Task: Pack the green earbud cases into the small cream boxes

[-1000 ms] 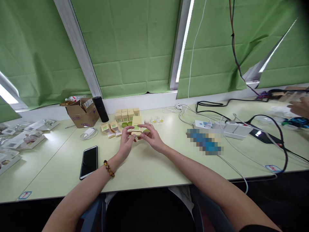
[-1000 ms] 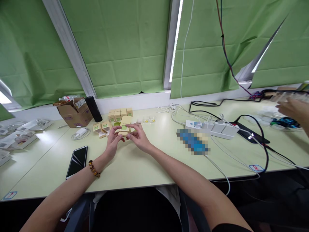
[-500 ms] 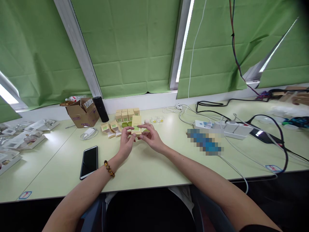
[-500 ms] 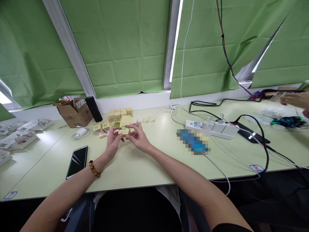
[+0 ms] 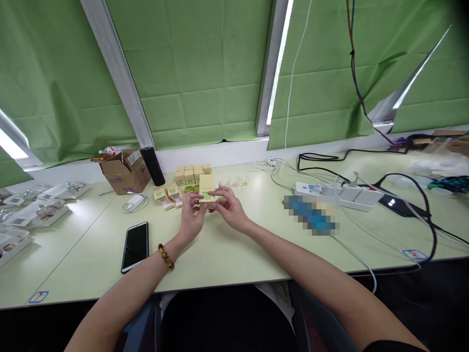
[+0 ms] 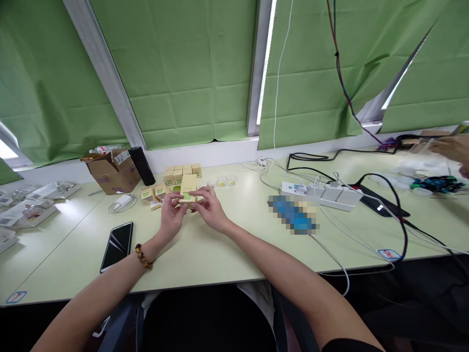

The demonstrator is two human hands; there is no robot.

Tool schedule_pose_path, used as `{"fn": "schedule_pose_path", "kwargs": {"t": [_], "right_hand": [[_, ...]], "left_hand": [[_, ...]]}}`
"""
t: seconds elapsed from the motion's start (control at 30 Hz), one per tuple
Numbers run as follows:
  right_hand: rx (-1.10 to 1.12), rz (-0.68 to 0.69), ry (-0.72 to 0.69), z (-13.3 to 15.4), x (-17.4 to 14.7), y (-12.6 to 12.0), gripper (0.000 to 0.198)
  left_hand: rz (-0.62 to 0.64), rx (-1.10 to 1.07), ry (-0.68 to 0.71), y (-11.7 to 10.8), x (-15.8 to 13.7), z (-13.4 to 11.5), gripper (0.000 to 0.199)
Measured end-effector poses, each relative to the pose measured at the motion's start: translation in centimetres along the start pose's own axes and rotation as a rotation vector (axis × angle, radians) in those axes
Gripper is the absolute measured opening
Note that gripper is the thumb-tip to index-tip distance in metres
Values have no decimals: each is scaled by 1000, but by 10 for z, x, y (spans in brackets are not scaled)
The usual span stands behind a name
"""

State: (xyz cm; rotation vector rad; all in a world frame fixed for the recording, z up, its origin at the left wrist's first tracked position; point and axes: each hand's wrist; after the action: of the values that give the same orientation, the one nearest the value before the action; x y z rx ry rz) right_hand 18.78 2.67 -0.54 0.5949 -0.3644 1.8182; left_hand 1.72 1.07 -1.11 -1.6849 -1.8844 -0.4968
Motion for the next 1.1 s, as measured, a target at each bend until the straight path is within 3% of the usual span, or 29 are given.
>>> {"fn": "schedule_pose_path", "kwargs": {"t": [0.17,0.43,0.57,0.7,0.9,1.0,1.1], "right_hand": [[-11,-3,12,-1,0,-1,40],[-9,28,4,-1,3,-10,49],[-281,41,-67,-3,0,-14,45],[-681,168,-227,-4,-6,-14,61],[-949,300,-340,-6,-11,-12,71],[-1003,256,-345,-5,-8,-17,68],[-1062,119,-303,-3,0,-25,67]], "left_hand": [[4,20,1,0,-1,-2,27],[75,-59,-28,-6,-1,-8,54],[44,110,-9,-8,2,-5,59],[34,256,31,-6,4,-4,69],[-49,302,54,-6,5,1,67],[-80,304,20,-12,10,11,60],[-22,272,-65,-19,16,26,57]]}}
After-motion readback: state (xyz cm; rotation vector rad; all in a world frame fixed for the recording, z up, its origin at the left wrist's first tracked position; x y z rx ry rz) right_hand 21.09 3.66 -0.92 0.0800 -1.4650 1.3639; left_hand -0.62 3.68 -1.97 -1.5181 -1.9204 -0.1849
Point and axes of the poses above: each hand's wrist, its own x-axis towards the middle knuckle, its own y-axis out of the palm, z = x × y, and after that the axes turned 1 degree about -z, right-handed
